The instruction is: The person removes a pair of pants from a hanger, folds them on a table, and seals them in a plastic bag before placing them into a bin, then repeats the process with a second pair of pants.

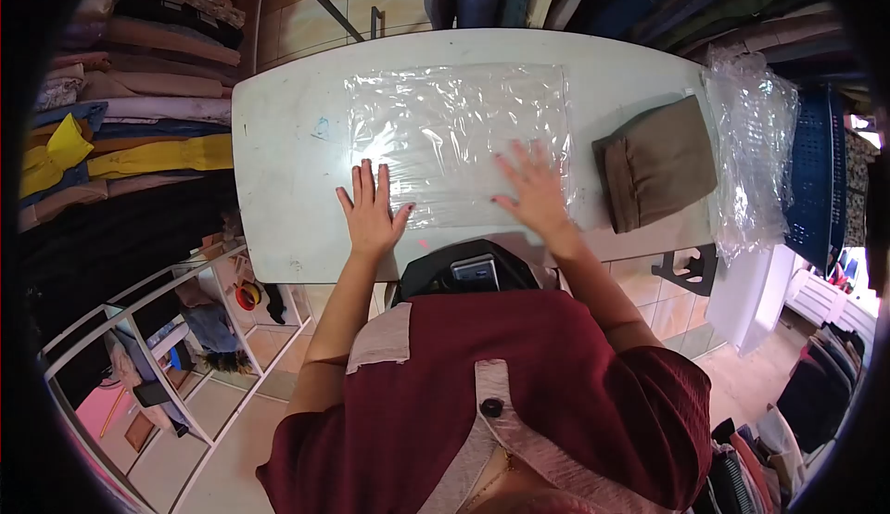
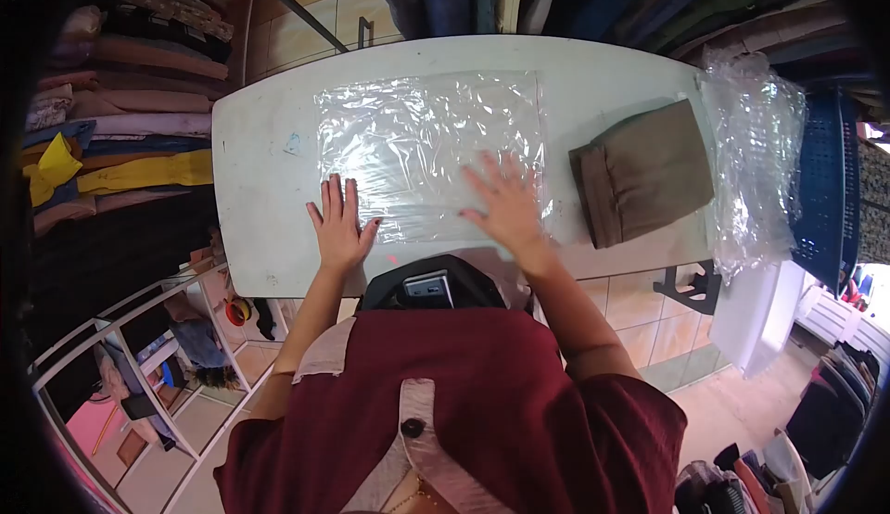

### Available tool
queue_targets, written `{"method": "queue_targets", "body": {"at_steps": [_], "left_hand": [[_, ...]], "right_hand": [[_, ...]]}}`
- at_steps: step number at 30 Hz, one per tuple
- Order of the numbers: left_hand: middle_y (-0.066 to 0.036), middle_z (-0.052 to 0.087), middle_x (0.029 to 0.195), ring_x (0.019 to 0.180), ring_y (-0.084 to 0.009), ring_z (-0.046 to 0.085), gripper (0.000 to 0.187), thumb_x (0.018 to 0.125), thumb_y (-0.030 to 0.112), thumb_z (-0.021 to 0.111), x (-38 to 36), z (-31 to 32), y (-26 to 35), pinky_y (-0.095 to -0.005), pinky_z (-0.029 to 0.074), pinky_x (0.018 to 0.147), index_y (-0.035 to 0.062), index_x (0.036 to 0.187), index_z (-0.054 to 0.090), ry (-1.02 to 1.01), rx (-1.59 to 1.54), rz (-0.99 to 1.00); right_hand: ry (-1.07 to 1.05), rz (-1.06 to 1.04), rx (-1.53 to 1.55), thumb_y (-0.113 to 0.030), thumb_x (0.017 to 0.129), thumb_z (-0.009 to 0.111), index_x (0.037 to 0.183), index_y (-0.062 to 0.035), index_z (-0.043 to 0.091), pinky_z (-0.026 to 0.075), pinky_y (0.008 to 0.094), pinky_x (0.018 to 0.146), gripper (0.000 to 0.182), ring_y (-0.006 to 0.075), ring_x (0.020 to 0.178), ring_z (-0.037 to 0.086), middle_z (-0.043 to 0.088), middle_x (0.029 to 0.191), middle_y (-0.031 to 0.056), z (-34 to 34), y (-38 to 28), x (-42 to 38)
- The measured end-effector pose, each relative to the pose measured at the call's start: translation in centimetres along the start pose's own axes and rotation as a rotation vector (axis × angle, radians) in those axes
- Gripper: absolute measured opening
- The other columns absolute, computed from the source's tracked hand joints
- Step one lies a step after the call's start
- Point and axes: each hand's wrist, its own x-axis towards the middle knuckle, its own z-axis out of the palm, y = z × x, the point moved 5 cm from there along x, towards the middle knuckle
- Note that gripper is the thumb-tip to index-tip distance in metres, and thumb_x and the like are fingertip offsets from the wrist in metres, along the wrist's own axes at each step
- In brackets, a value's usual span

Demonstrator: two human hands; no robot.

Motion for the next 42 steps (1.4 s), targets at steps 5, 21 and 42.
{"method": "queue_targets", "body": {"at_steps": [5, 21, 42], "left_hand": [[-0.018, 0.012, 0.150, 0.139, -0.0364, 0.010, 0.081, 0.081, 0.048, 0.053, 0.1, -0.1, 0.1, -0.0666, 0.006, 0.101, 0.0070, 0.143, 0.022, -0.017, 0.008, -0.004], [-0.022, 0.021, 0.146, 0.138, -0.0340, 0.016, 0.072, 0.085, 0.041, 0.055, -4.1, -2.1, -7.3, -0.0597, 0.012, 0.105, 0.0070, 0.141, 0.027, 0.232, -0.038, -0.004], [-0.014, 0.037, 0.141, 0.132, -0.0325, 0.030, 0.048, 0.086, 0.024, 0.052, -10.7, -1.1, -8.3, -0.0613, 0.018, 0.103, 0.0128, 0.132, 0.044, -0.015, 0.018, -0.061]], "right_hand": [[0.264, 0.302, 0.091, -0.041, 0.078, 0.063, 0.134, -0.0254, 0.040, 0.025, 0.0599, 0.100, 0.063, 0.0368, 0.132, 0.025, 0.030, 0.143, 0.0114, -2.4, 5.8, -2.9], [0.090, 0.120, -0.123, -0.045, 0.080, 0.059, 0.137, -0.0304, 0.037, 0.019, 0.0630, 0.102, 0.063, 0.0372, 0.135, 0.018, 0.022, 0.148, 0.0099, 1.4, -0.5, -4.9], [0.073, 0.137, -0.127, -0.042, 0.082, 0.059, 0.137, -0.0315, 0.036, 0.016, 0.0613, 0.104, 0.061, 0.0353, 0.136, 0.016, 0.020, 0.149, 0.0079, 1.6, -0.4, -4.8]]}}
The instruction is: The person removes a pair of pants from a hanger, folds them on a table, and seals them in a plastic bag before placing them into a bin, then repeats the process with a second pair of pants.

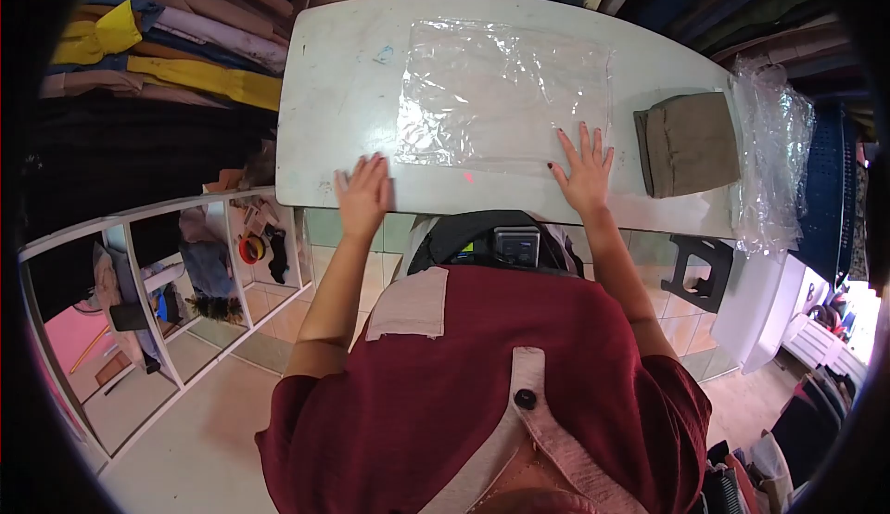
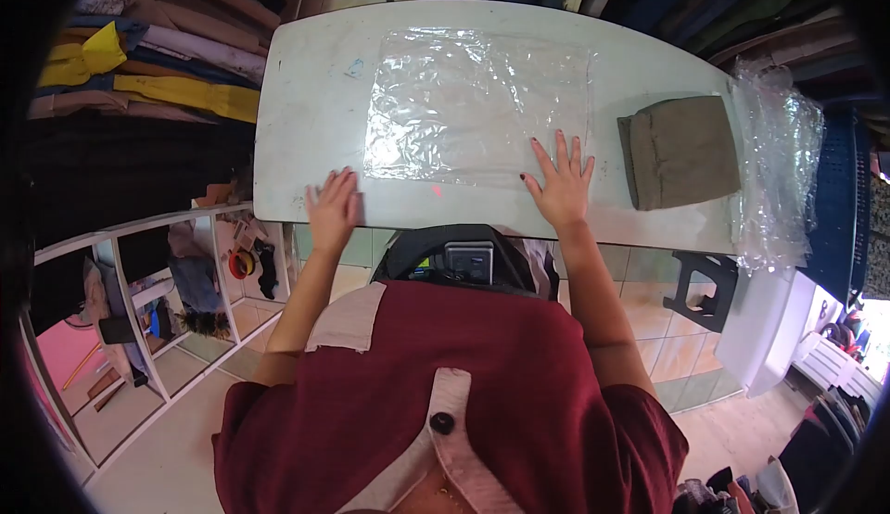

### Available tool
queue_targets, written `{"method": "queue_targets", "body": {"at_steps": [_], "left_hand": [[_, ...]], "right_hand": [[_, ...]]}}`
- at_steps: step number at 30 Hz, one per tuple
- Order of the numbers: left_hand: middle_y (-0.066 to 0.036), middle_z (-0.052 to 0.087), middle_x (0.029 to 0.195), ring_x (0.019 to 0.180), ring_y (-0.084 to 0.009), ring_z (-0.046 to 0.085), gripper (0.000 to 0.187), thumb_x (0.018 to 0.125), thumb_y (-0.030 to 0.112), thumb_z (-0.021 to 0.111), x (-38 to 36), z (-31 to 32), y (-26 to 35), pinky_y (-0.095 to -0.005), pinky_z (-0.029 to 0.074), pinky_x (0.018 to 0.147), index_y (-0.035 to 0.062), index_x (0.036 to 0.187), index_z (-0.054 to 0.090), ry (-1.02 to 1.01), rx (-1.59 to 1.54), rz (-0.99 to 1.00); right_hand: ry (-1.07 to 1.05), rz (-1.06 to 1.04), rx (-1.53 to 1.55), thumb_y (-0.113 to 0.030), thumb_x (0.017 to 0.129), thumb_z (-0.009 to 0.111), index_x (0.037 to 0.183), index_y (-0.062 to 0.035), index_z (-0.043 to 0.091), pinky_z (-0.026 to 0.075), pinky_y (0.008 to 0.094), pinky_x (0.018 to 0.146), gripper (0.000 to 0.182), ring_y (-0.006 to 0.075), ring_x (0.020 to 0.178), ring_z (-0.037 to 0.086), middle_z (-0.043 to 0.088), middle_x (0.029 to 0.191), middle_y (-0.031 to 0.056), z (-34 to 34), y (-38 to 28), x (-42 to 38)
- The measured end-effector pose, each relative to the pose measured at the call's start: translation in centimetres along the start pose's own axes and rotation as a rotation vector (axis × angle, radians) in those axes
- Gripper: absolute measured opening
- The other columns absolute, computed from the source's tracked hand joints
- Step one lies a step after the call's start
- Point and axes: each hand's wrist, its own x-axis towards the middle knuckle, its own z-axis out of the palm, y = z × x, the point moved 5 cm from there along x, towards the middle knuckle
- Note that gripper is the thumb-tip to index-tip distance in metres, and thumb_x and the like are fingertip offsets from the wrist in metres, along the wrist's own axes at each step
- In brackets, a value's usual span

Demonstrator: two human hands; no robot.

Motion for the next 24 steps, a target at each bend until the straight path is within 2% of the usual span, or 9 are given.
{"method": "queue_targets", "body": {"at_steps": [2, 5, 8, 13, 17, 19, 21, 23, 24], "left_hand": [[-0.015, 0.038, 0.140, 0.131, -0.0330, 0.032, 0.045, 0.086, 0.022, 0.052, 0.8, -0.9, -0.4, -0.0611, 0.020, 0.102, 0.0126, 0.129, 0.047, 0.026, -0.004, -0.094], [-0.016, 0.034, 0.141, 0.131, -0.0360, 0.031, 0.046, 0.085, 0.021, 0.052, 5.3, -2.7, 3.3, -0.0601, 0.020, 0.102, 0.0093, 0.129, 0.046, 0.378, -0.178, 0.008], [-0.017, 0.030, 0.144, 0.133, -0.0345, 0.027, 0.054, 0.085, 0.026, 0.053, 9.1, -2.0, 7.6, -0.0572, 0.019, 0.105, 0.0080, 0.134, 0.039, 0.360, -0.305, 0.134], [-0.015, 0.024, 0.147, 0.137, -0.0297, 0.020, 0.067, 0.084, 0.039, 0.055, 10.6, 1.2, 6.7, -0.0541, 0.015, 0.108, 0.0087, 0.139, 0.033, 0.123, -0.032, 0.102], [-0.015, 0.028, 0.145, 0.136, -0.0303, 0.023, 0.062, 0.080, 0.029, 0.057, 10.7, 0.2, 5.7, -0.0557, 0.013, 0.107, 0.0077, 0.135, 0.036, 0.121, -0.100, 0.043], [-0.015, 0.028, 0.145, 0.135, -0.0313, 0.023, 0.059, 0.079, 0.024, 0.055, 11.3, 0.4, 3.4, -0.0597, 0.013, 0.106, 0.0093, 0.134, 0.038, 0.175, -0.197, 0.043], [-0.014, 0.028, 0.145, 0.135, -0.0320, 0.023, 0.055, 0.080, 0.022, 0.055, 11.8, -0.5, 2.0, -0.0611, 0.013, 0.105, 0.0099, 0.132, 0.041, 0.121, -0.196, 0.049], [-0.014, 0.028, 0.145, 0.135, -0.0327, 0.023, 0.052, 0.080, 0.019, 0.055, 12.2, -1.0, 0.5, -0.0625, 0.013, 0.104, 0.0105, 0.130, 0.044, 0.079, -0.189, 0.053], [-0.013, 0.029, 0.145, 0.135, -0.0341, 0.023, 0.049, 0.079, 0.017, 0.055, 12.4, -1.3, -0.4, -0.0644, 0.012, 0.103, 0.0105, 0.127, 0.047, 0.138, -0.144, 0.031]], "right_hand": [[-0.004, 0.012, 0.010, -0.042, 0.082, 0.058, 0.137, -0.0316, 0.036, 0.016, 0.0613, 0.104, 0.061, 0.0351, 0.136, 0.016, 0.020, 0.149, 0.0077, 0.0, 0.0, -0.2], [0.008, 0.012, 0.015, -0.042, 0.082, 0.058, 0.137, -0.0317, 0.036, 0.015, 0.0610, 0.105, 0.060, 0.0351, 0.136, 0.015, 0.020, 0.148, 0.0075, -0.1, -0.2, -0.2], [-0.012, 0.024, 0.040, -0.039, 0.082, 0.059, 0.138, -0.0294, 0.037, 0.013, 0.0601, 0.106, 0.060, 0.0360, 0.137, 0.014, 0.019, 0.149, 0.0094, -0.2, -0.1, -0.3], [0.016, -0.028, 0.163, -0.042, 0.083, 0.058, 0.135, -0.0286, 0.041, 0.014, 0.0613, 0.105, 0.056, 0.0361, 0.136, 0.017, 0.022, 0.148, 0.0096, 0.1, 0.7, -0.5], [0.304, 0.068, 0.660, -0.021, 0.081, 0.062, 0.115, -0.0134, 0.061, 0.031, 0.0439, 0.103, 0.034, 0.0325, 0.124, 0.040, 0.051, 0.127, 0.0122, -3.4, 3.8, -0.4], [0.593, 0.115, 0.570, -0.012, 0.079, 0.062, 0.102, -0.0087, 0.066, 0.036, 0.0346, 0.098, 0.024, 0.0302, 0.116, 0.049, 0.060, 0.113, 0.0112, -6.7, 7.3, -0.2], [0.605, 0.246, 0.487, -0.021, 0.083, 0.060, 0.112, -0.0133, 0.061, 0.033, 0.0460, 0.099, 0.030, 0.0325, 0.121, 0.042, 0.054, 0.123, 0.0119, -8.5, 12.5, 0.2], [0.520, 0.806, -0.024, -0.036, 0.087, 0.053, 0.127, -0.0223, 0.050, 0.026, 0.0605, 0.099, 0.043, 0.0351, 0.130, 0.029, 0.040, 0.137, 0.0116, -8.0, 15.9, -0.5], [0.530, 0.809, -0.023, -0.036, 0.087, 0.053, 0.127, -0.0223, 0.050, 0.026, 0.0605, 0.099, 0.043, 0.0351, 0.130, 0.029, 0.040, 0.137, 0.0116, -6.9, 17.1, -0.6]]}}
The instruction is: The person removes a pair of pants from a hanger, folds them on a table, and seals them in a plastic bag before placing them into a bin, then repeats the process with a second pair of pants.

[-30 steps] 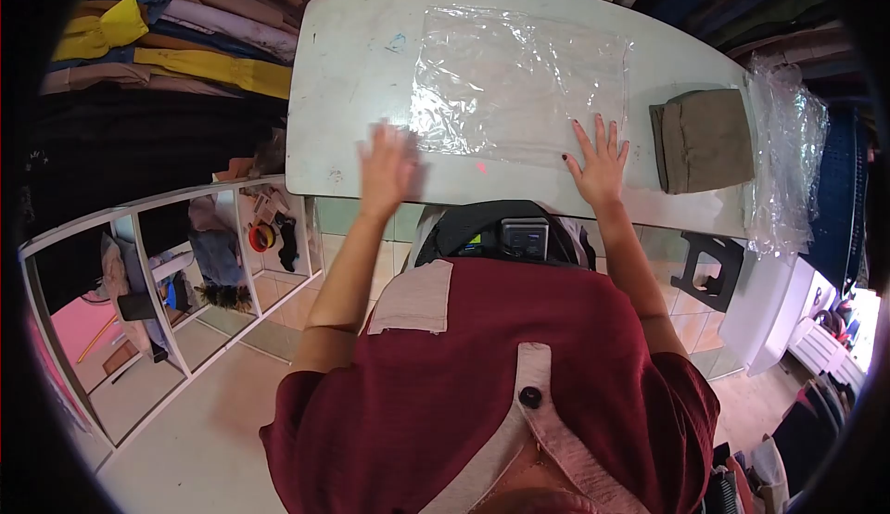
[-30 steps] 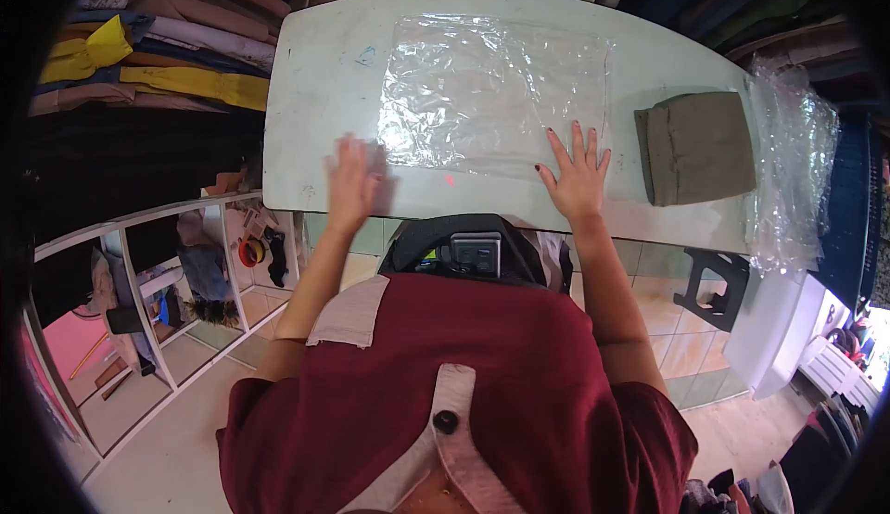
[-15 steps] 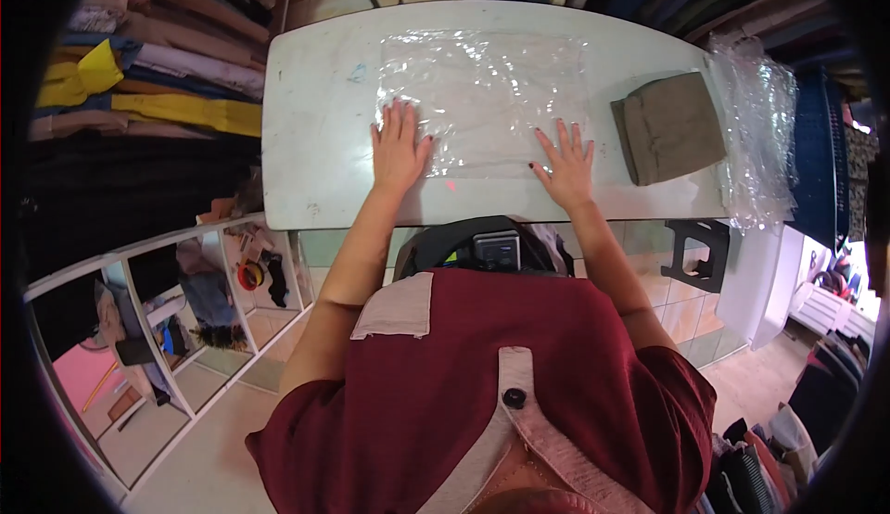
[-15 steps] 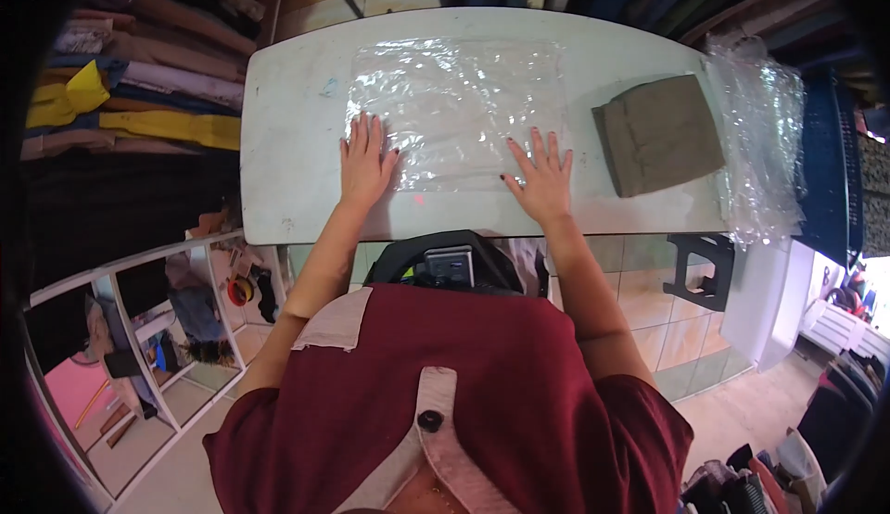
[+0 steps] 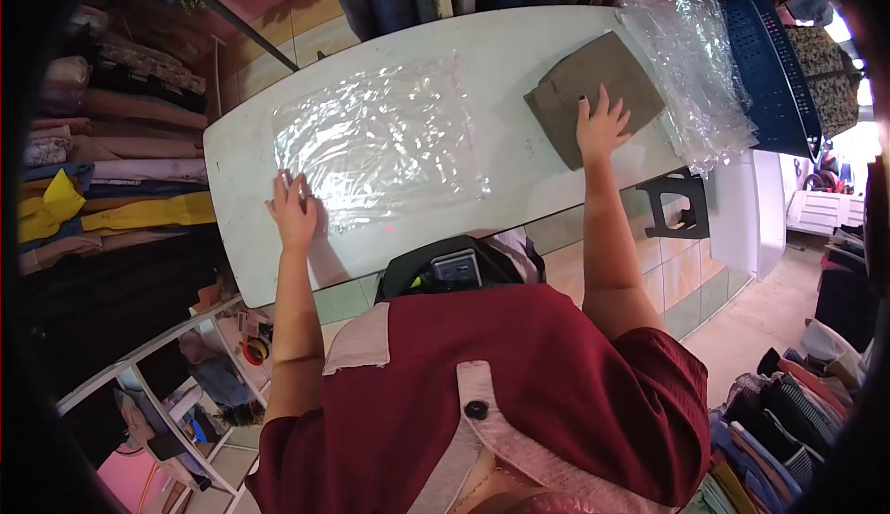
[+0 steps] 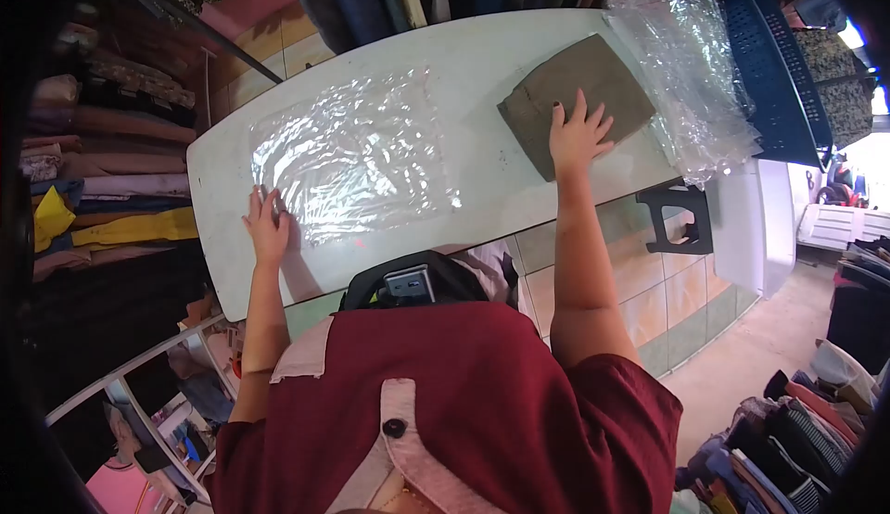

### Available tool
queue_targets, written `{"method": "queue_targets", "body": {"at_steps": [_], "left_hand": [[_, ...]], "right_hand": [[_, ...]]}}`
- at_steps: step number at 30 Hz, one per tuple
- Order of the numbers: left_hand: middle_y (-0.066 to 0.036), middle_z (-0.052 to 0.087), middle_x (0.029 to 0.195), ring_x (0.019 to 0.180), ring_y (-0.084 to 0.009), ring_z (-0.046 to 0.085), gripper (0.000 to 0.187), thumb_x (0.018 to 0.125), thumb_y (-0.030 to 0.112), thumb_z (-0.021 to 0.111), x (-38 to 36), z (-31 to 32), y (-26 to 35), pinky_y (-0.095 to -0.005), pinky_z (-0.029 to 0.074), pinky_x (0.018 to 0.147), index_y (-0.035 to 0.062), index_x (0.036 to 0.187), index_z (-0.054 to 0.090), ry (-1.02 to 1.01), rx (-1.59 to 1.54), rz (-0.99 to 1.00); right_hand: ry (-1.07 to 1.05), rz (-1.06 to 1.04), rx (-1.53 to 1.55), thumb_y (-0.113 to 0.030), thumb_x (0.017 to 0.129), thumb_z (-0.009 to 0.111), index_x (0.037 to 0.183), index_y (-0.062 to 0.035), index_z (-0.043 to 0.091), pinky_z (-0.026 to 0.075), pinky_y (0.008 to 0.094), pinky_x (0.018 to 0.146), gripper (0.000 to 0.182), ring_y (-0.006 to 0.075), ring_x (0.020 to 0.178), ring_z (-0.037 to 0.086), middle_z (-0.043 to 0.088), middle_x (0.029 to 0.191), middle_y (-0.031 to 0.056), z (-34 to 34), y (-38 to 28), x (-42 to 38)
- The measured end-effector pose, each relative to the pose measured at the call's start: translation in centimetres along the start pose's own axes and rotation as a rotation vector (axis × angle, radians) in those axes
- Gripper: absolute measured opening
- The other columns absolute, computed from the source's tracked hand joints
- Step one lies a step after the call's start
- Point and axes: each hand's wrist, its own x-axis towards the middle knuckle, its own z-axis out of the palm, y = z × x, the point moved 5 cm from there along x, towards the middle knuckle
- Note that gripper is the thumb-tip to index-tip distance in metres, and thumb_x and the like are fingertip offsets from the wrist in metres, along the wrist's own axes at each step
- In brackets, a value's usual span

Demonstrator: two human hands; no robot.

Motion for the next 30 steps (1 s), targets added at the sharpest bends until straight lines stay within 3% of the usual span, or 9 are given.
{"method": "queue_targets", "body": {"at_steps": [6, 13, 15, 17, 18, 20, 25, 28, 30], "left_hand": [[-0.018, 0.037, 0.139, 0.131, -0.0383, 0.028, 0.041, 0.079, 0.006, 0.053, 0.2, -2.4, 2.1, -0.0456, 0.026, 0.105, 0.0068, 0.121, 0.054, 0.358, -0.131, 0.008], [-0.016, 0.054, 0.124, 0.115, -0.0275, 0.050, 0.039, 0.083, 0.012, 0.054, 2.5, 3.2, 18.4, -0.0376, 0.039, 0.097, 0.0040, 0.121, 0.053, 0.069, -0.694, 0.127], [-0.015, 0.053, 0.125, 0.115, -0.0262, 0.050, 0.041, 0.085, 0.016, 0.056, 3.4, 5.7, 23.9, -0.0352, 0.040, 0.095, 0.0051, 0.124, 0.051, -0.196, -0.786, 0.155], [-0.016, 0.052, 0.125, 0.116, -0.0264, 0.050, 0.049, 0.086, 0.020, 0.057, 3.8, 8.7, 29.0, -0.0344, 0.040, 0.095, 0.0040, 0.131, 0.043, -0.482, -1.012, 0.009], [-0.016, 0.052, 0.125, 0.116, -0.0264, 0.050, 0.049, 0.086, 0.020, 0.057, 4.0, 9.5, 31.5, -0.0344, 0.040, 0.095, 0.0040, 0.131, 0.043, -0.480, -1.012, 0.006], [-0.012, 0.048, 0.129, 0.114, -0.0244, 0.050, 0.061, 0.086, 0.028, 0.059, 4.0, 12.4, 34.9, -0.0350, 0.041, 0.093, 0.0076, 0.138, 0.033, -0.667, -1.144, -0.382], [-0.019, 0.053, 0.118, 0.105, -0.0255, 0.056, 0.069, 0.079, 0.026, 0.066, 5.2, 14.7, 38.7, -0.0339, 0.046, 0.088, -0.0091, 0.130, 0.035, -0.757, -1.102, -0.430], [-0.019, 0.055, 0.115, 0.099, -0.0250, 0.058, 0.064, 0.076, 0.021, 0.068, 4.3, 15.8, 40.5, -0.0337, 0.047, 0.085, -0.0098, 0.124, 0.039, -0.808, -1.249, -0.439], [-0.018, 0.055, 0.114, 0.099, -0.0221, 0.059, 0.062, 0.073, 0.012, 0.070, 3.9, 16.2, 42.0, -0.0326, 0.047, 0.086, -0.0073, 0.123, 0.039, -0.679, -1.298, -0.301]], "right_hand": [[-0.417, -0.158, -0.168, -0.051, 0.086, 0.047, 0.136, -0.0339, 0.038, 0.013, 0.0744, 0.095, 0.053, 0.0346, 0.136, 0.015, 0.023, 0.148, 0.0085, 3.8, 1.2, -0.3], [-0.392, -0.666, 0.216, -0.040, 0.080, 0.064, 0.130, -0.0305, 0.047, 0.021, 0.0629, 0.102, 0.054, 0.0364, 0.133, 0.022, 0.029, 0.144, 0.0103, -0.7, 2.6, 0.5], [-0.148, -0.614, 0.292, -0.038, 0.080, 0.065, 0.131, -0.0166, 0.046, 0.033, 0.0473, 0.100, 0.058, 0.0363, 0.124, 0.038, 0.037, 0.138, 0.0178, -1.3, 4.3, 1.6], [-0.176, 0.291, 0.642, -0.039, 0.081, 0.064, 0.126, 0.0013, 0.047, 0.043, 0.0364, 0.089, 0.063, 0.0321, 0.109, 0.053, 0.047, 0.126, 0.0238, 0.8, 9.9, 2.2], [-0.333, 0.427, 0.730, -0.037, 0.081, 0.064, 0.123, 0.0111, 0.044, 0.046, 0.0331, 0.081, 0.067, 0.0278, 0.100, 0.058, 0.054, 0.115, 0.0236, 2.6, 11.2, 2.0], [-0.467, 0.438, 0.726, -0.035, 0.080, 0.065, 0.125, 0.0111, 0.041, 0.046, 0.0337, 0.082, 0.069, 0.0271, 0.101, 0.057, 0.056, 0.113, 0.0228, 3.3, 11.3, 2.0], [-0.870, 0.473, 0.912, -0.025, 0.082, 0.065, 0.130, 0.0123, 0.033, 0.045, 0.0343, 0.088, 0.069, 0.0274, 0.107, 0.055, 0.053, 0.118, 0.0237, 4.8, 9.6, 1.7], [-0.718, 0.538, 1.168, -0.022, 0.080, 0.065, 0.131, 0.0084, 0.036, 0.044, 0.0350, 0.088, 0.066, 0.0283, 0.106, 0.056, 0.052, 0.120, 0.0238, 4.3, 8.8, 2.1], [-0.331, 0.027, 0.869, -0.017, 0.082, 0.061, 0.134, 0.0025, 0.035, 0.043, 0.0389, 0.092, 0.061, 0.0334, 0.113, 0.052, 0.048, 0.124, 0.0256, 1.2, 7.9, 4.2]]}}
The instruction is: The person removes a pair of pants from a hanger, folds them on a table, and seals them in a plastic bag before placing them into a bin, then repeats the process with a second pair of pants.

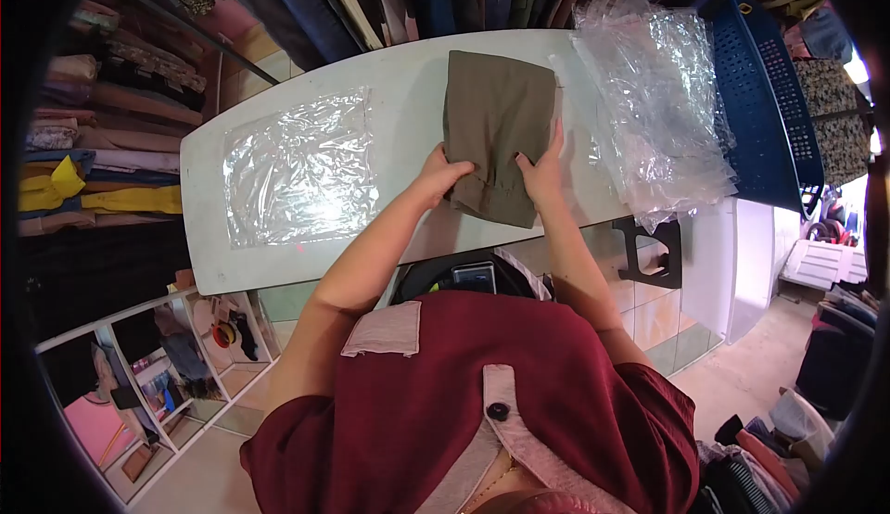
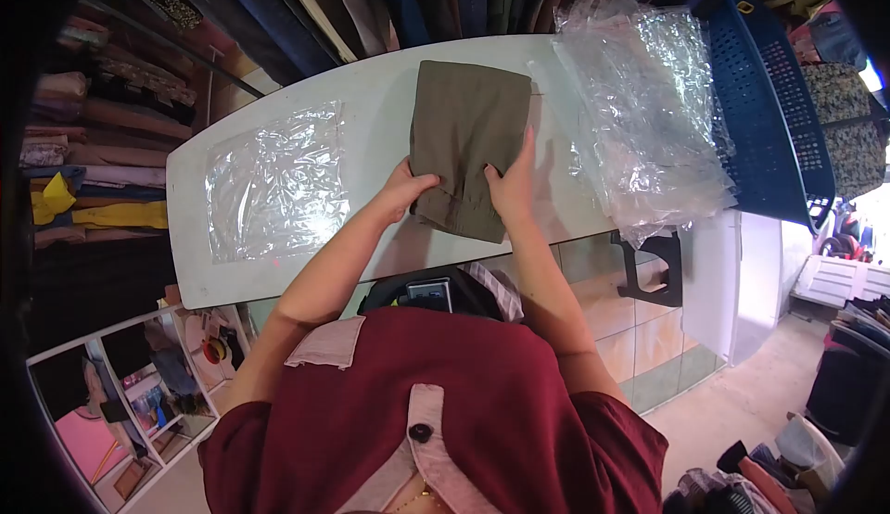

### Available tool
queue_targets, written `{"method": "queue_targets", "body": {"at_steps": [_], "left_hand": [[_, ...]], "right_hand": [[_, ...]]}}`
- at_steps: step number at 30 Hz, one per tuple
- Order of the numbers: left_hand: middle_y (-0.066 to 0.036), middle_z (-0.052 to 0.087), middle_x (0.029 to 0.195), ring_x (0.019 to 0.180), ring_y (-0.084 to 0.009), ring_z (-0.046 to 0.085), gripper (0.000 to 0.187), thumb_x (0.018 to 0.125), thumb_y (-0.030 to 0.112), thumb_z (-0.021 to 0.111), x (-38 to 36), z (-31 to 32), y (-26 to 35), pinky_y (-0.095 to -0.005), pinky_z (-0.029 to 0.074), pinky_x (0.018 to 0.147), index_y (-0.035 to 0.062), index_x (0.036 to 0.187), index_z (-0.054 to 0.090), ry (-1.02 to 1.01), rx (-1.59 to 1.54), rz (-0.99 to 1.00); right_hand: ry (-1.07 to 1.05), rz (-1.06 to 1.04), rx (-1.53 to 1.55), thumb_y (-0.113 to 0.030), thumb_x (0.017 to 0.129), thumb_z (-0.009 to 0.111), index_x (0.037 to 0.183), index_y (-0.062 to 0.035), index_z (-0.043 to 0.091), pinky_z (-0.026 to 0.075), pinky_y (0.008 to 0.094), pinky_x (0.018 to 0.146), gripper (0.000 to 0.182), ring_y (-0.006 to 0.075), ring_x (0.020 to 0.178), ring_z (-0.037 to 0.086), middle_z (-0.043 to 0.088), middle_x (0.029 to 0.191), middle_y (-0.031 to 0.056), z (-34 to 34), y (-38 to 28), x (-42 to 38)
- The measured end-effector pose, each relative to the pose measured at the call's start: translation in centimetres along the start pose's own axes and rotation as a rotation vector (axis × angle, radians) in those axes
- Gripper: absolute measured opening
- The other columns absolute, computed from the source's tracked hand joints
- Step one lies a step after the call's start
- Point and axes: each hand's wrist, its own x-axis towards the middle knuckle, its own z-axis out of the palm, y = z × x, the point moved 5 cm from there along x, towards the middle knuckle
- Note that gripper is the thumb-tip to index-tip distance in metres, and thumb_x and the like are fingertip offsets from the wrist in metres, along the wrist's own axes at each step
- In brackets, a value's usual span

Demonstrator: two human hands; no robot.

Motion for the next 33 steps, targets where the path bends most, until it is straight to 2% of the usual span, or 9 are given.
{"method": "queue_targets", "body": {"at_steps": [3, 6, 9, 13, 17, 20, 23, 28, 33], "left_hand": [[-0.016, 0.056, 0.112, 0.100, -0.0213, 0.058, 0.065, 0.071, 0.010, 0.072, -1.2, 3.0, 1.4, -0.0327, 0.047, 0.086, -0.0076, 0.123, 0.037, 0.088, 0.025, 0.095], [-0.011, 0.056, 0.104, 0.095, -0.0172, 0.056, 0.067, 0.072, 0.009, 0.074, -1.7, 4.2, 2.1, -0.0291, 0.046, 0.087, -0.0045, 0.126, 0.036, 0.006, 0.158, 0.094], [-0.006, 0.053, 0.100, 0.088, -0.0139, 0.053, 0.066, 0.074, 0.009, 0.073, -2.8, 3.7, 1.5, -0.0263, 0.045, 0.086, -0.0007, 0.129, 0.037, -0.114, 0.116, 0.115], [-0.007, 0.052, 0.118, 0.106, -0.0142, 0.051, 0.054, 0.081, 0.013, 0.067, -3.5, 0.1, -0.7, -0.0266, 0.045, 0.087, 0.0021, 0.129, 0.044, -0.354, -0.099, 0.045], [-0.025, 0.032, 0.139, 0.129, -0.0349, 0.032, 0.056, 0.088, 0.026, 0.054, -6.7, -9.8, 0.8, -0.0442, 0.029, 0.103, 0.0019, 0.135, 0.037, 0.846, 1.007, 0.433], [-0.029, 0.021, 0.143, 0.134, -0.0427, 0.019, 0.065, 0.086, 0.035, 0.053, -9.1, -13.8, -2.5, -0.0526, 0.017, 0.107, 0.0014, 0.137, 0.031, 0.946, 1.283, 0.101], [-0.020, 0.015, 0.148, 0.138, -0.0368, 0.012, 0.070, 0.086, 0.040, 0.052, -12.7, -16.2, -4.0, -0.0563, 0.011, 0.107, 0.0083, 0.142, 0.024, 0.592, 1.429, 0.269], [-0.015, 0.016, 0.149, 0.138, -0.0349, 0.014, 0.065, 0.086, 0.035, 0.052, -15.8, -17.9, -4.6, -0.0560, 0.012, 0.107, 0.0114, 0.142, 0.028, 0.462, 1.403, 0.297], [-0.015, 0.017, 0.149, 0.137, -0.0348, 0.015, 0.062, 0.087, 0.029, 0.051, -15.9, -17.8, -4.7, -0.0564, 0.015, 0.107, 0.0111, 0.141, 0.027, 0.470, 1.409, 0.336]], "right_hand": [[-0.426, -0.003, -0.188, -0.028, 0.085, 0.057, 0.134, -0.0040, 0.038, 0.039, 0.0423, 0.096, 0.058, 0.0385, 0.120, 0.044, 0.046, 0.127, 0.0266, 0.9, -2.2, 0.5], [-0.573, 0.252, -0.387, -0.042, 0.083, 0.055, 0.132, -0.0052, 0.044, 0.038, 0.0426, 0.098, 0.062, 0.0407, 0.119, 0.044, 0.049, 0.124, 0.0269, 2.6, -2.7, 0.4], [-0.604, 0.115, -0.564, -0.054, 0.079, 0.053, 0.129, -0.0067, 0.048, 0.038, 0.0409, 0.098, 0.069, 0.0401, 0.118, 0.045, 0.054, 0.118, 0.0253, 3.1, -2.8, 0.9], [-0.678, 0.088, -0.580, -0.041, 0.075, 0.063, 0.127, -0.0116, 0.051, 0.042, 0.0429, 0.094, 0.060, 0.0389, 0.112, 0.050, 0.056, 0.116, 0.0249, 2.5, -5.0, 1.0], [-0.720, 0.024, -0.697, -0.030, 0.074, 0.066, 0.125, -0.0150, 0.053, 0.044, 0.0431, 0.092, 0.055, 0.0371, 0.108, 0.053, 0.055, 0.117, 0.0237, 1.7, -4.5, 0.9], [-0.803, -0.070, -0.824, -0.026, 0.072, 0.067, 0.124, -0.0166, 0.054, 0.044, 0.0444, 0.092, 0.055, 0.0369, 0.107, 0.054, 0.051, 0.121, 0.0240, 0.0, -3.8, -0.3], [-0.747, -0.152, -0.910, -0.027, 0.069, 0.070, 0.124, -0.0181, 0.054, 0.043, 0.0460, 0.091, 0.058, 0.0371, 0.107, 0.054, 0.047, 0.125, 0.0255, -1.6, -3.6, -2.2], [-0.473, -0.480, -1.128, -0.027, 0.066, 0.074, 0.122, -0.0194, 0.057, 0.045, 0.0440, 0.088, 0.058, 0.0356, 0.105, 0.055, 0.047, 0.125, 0.0256, -0.9, -5.5, -5.5], [-0.496, -0.295, -0.818, -0.020, 0.065, 0.073, 0.110, -0.0088, 0.064, 0.047, 0.0379, 0.080, 0.047, 0.0347, 0.092, 0.059, 0.060, 0.103, 0.0210, -2.7, -1.9, -2.1]]}}
